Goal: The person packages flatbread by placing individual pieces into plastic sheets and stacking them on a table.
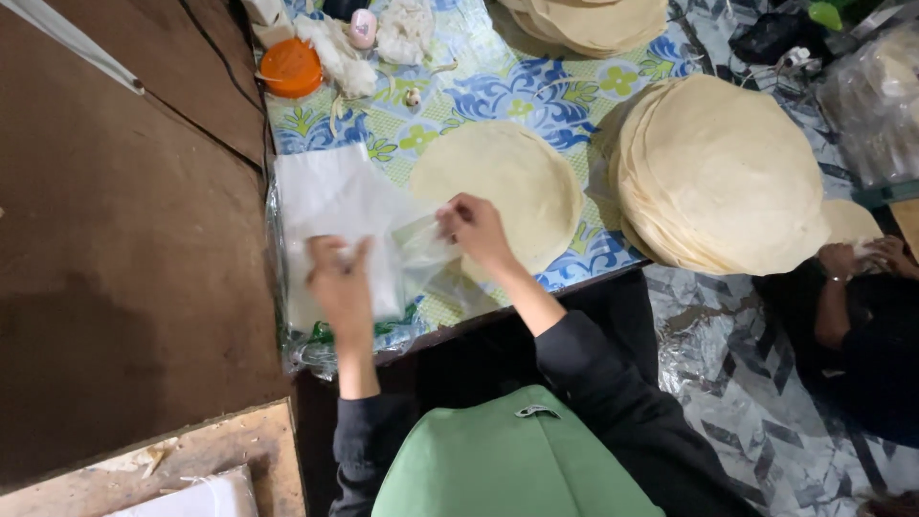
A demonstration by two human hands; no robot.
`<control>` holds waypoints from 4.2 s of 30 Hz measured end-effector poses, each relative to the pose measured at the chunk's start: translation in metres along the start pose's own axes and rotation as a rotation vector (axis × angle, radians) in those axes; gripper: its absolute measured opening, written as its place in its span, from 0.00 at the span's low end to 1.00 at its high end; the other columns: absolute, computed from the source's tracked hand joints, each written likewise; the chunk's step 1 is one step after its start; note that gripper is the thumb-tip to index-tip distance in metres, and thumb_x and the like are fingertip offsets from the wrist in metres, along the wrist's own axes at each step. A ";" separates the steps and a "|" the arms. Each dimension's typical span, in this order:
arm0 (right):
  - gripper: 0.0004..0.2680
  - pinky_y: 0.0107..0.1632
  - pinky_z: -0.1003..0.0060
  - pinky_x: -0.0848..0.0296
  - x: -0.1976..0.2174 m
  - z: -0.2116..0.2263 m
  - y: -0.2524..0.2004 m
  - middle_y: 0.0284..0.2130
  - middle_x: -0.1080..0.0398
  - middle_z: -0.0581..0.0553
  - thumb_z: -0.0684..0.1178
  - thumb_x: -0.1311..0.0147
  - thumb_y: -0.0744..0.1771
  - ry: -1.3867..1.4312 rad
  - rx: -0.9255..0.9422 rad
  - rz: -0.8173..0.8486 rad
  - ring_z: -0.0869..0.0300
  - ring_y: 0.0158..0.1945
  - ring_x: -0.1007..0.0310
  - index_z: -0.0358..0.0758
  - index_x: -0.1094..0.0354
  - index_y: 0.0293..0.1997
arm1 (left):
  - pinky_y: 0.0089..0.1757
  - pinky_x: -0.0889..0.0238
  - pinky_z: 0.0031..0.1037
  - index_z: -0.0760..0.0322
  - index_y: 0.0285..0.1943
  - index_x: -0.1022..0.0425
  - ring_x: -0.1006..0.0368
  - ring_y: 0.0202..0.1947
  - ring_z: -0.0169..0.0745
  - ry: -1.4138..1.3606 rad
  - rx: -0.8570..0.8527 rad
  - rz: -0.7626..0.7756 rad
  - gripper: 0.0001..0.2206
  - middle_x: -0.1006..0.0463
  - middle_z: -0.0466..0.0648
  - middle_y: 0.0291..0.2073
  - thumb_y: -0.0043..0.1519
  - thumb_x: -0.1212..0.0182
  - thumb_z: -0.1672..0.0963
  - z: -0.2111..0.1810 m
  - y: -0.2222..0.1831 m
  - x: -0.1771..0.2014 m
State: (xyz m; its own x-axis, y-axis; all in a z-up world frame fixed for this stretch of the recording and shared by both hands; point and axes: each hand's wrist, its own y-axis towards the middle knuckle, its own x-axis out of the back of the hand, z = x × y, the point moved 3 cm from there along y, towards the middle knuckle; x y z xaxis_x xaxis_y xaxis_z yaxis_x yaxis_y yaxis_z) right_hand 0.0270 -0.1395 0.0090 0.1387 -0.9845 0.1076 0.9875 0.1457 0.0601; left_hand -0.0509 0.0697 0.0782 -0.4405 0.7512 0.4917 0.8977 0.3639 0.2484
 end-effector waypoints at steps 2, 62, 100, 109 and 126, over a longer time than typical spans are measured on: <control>0.05 0.34 0.65 0.24 0.012 -0.005 0.005 0.28 0.24 0.46 0.42 0.46 0.68 0.151 -0.201 -0.067 0.63 0.30 0.24 0.30 0.29 0.40 | 0.39 0.36 0.36 0.62 0.51 0.30 0.30 0.32 0.46 0.170 0.125 -0.171 0.13 0.27 0.52 0.29 0.66 0.28 0.57 0.005 -0.004 0.025; 0.17 0.31 0.64 0.28 0.188 0.001 0.015 0.29 0.25 0.39 0.45 0.56 0.69 0.233 -0.330 -0.156 0.57 0.28 0.26 0.35 0.38 0.66 | 0.32 0.31 0.30 0.62 0.73 0.45 0.25 0.25 0.38 -0.353 0.315 0.192 0.36 0.20 0.51 0.30 0.57 0.27 0.56 0.011 0.020 -0.122; 0.20 0.42 0.50 0.26 0.208 0.062 -0.065 0.37 0.25 0.36 0.39 0.40 0.64 -0.997 0.090 -0.476 0.42 0.40 0.24 0.37 0.34 0.63 | 0.43 0.33 0.44 0.58 0.53 0.23 0.34 0.53 0.58 0.394 -0.182 0.238 0.17 0.33 0.54 0.47 0.53 0.31 0.58 -0.045 -0.041 -0.067; 0.10 0.51 0.52 0.26 0.291 0.043 -0.065 0.48 0.26 0.35 0.39 0.42 0.66 -1.173 0.401 -0.695 0.38 0.50 0.24 0.34 0.28 0.53 | 0.50 0.37 0.44 0.65 0.59 0.23 0.36 0.51 0.58 0.250 -0.250 0.251 0.18 0.34 0.58 0.47 0.59 0.32 0.58 -0.057 -0.056 -0.053; 0.02 0.37 0.65 0.30 0.277 0.190 -0.177 0.31 0.28 0.43 0.37 0.50 0.69 -0.412 0.306 -0.794 0.62 0.31 0.31 0.30 0.32 0.39 | 0.56 0.35 0.36 0.61 0.57 0.22 0.31 0.60 0.50 -0.088 -0.215 0.267 0.14 0.26 0.53 0.56 0.63 0.33 0.57 -0.082 -0.053 -0.039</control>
State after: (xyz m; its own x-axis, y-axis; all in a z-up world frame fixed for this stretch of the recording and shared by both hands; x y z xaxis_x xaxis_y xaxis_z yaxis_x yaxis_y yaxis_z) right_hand -0.1239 -0.4196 0.2167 -0.6609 -0.7032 0.2621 0.7111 -0.4753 0.5181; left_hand -0.0819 -0.0243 0.1140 -0.1795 0.8522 0.4914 0.9550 0.0310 0.2951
